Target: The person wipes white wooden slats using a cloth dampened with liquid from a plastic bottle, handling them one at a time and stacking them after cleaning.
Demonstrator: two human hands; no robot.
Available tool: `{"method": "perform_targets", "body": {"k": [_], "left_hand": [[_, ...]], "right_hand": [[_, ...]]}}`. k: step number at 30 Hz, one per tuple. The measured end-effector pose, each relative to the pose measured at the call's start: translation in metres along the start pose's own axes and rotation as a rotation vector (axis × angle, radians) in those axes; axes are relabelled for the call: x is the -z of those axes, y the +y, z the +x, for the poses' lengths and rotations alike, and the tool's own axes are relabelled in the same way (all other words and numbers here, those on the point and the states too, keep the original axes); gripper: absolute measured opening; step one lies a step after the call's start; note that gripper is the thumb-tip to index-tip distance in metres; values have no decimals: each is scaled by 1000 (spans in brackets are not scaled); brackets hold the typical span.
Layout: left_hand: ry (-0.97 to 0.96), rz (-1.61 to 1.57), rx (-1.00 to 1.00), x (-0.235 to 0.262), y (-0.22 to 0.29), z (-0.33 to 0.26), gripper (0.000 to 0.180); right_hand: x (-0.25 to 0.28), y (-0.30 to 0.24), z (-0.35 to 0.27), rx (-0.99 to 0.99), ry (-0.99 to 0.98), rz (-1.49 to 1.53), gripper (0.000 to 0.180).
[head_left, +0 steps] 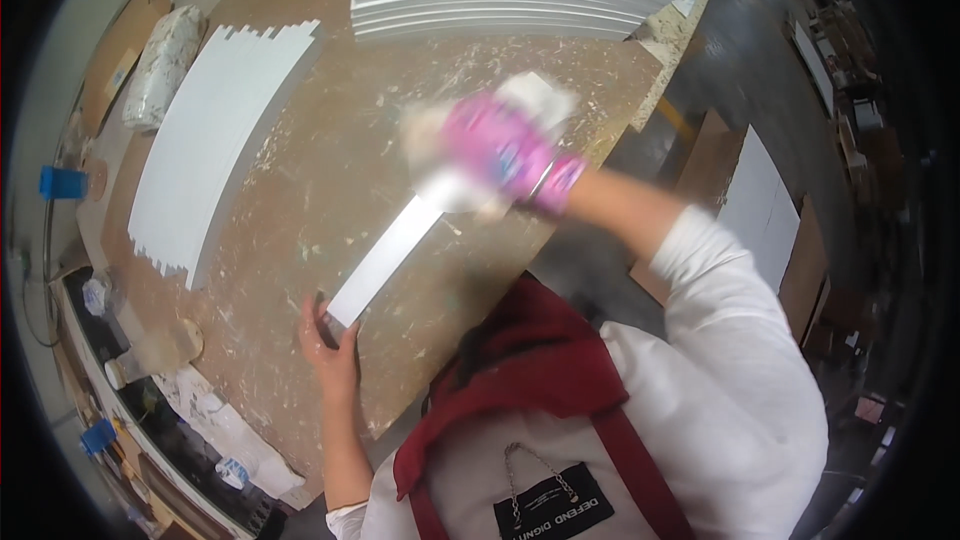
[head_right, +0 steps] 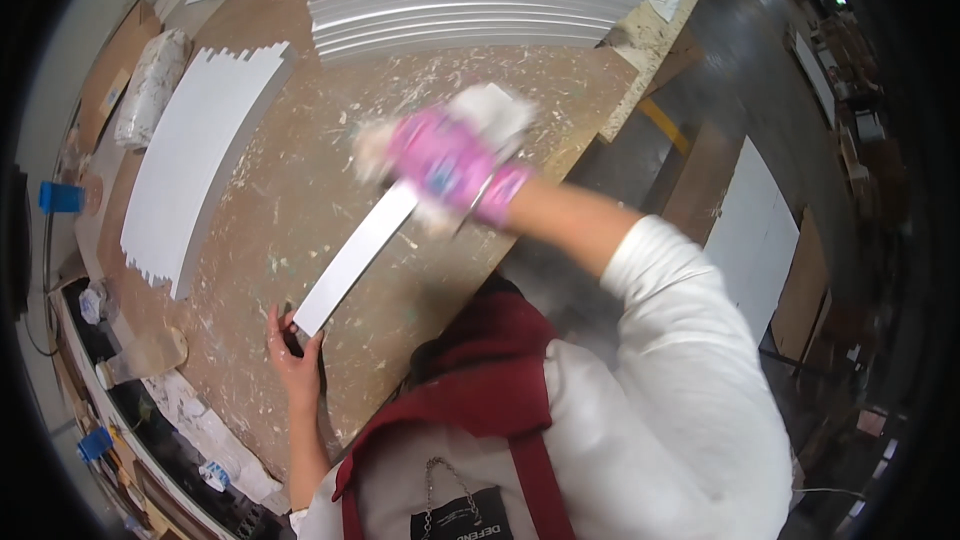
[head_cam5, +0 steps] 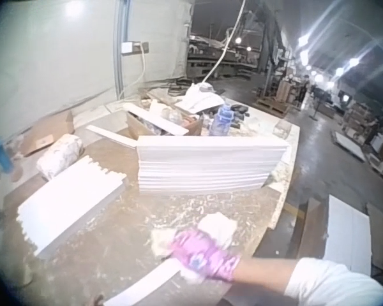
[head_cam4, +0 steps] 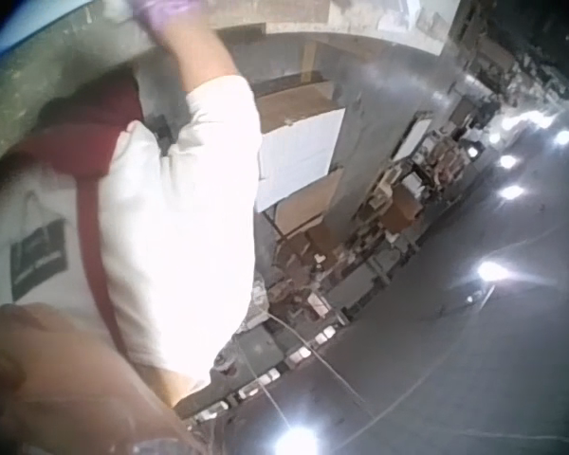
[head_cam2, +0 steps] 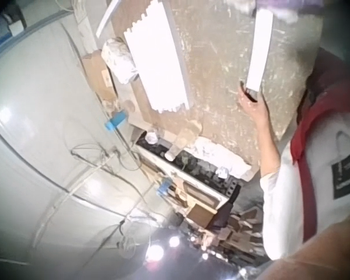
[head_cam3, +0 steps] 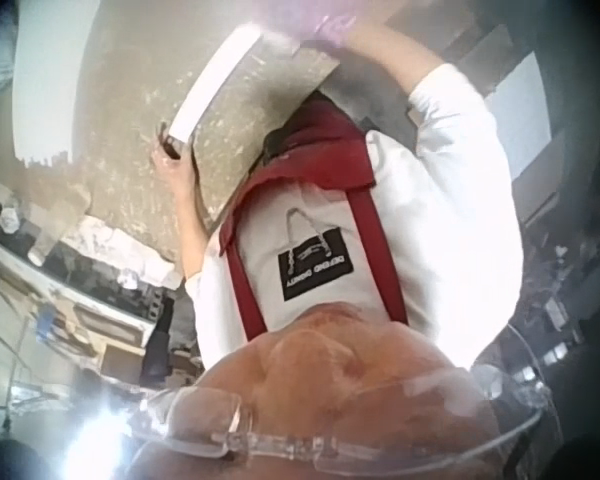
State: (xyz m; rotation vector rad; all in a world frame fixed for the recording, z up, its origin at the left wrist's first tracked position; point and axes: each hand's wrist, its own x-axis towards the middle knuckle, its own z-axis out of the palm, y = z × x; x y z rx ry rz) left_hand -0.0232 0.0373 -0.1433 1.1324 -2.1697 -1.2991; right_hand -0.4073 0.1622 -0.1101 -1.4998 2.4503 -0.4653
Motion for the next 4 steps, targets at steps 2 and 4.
{"method": "perform_targets", "body": {"k": [2, 4], "left_hand": [[9, -1, -46, 5, -11, -3, 77], [-8, 2, -17, 6, -6, 0, 76]], "right_hand": [[-25, -30, -8, -246, 106, 482, 21], [-34, -31, -18, -181, 319, 730, 24]]}}
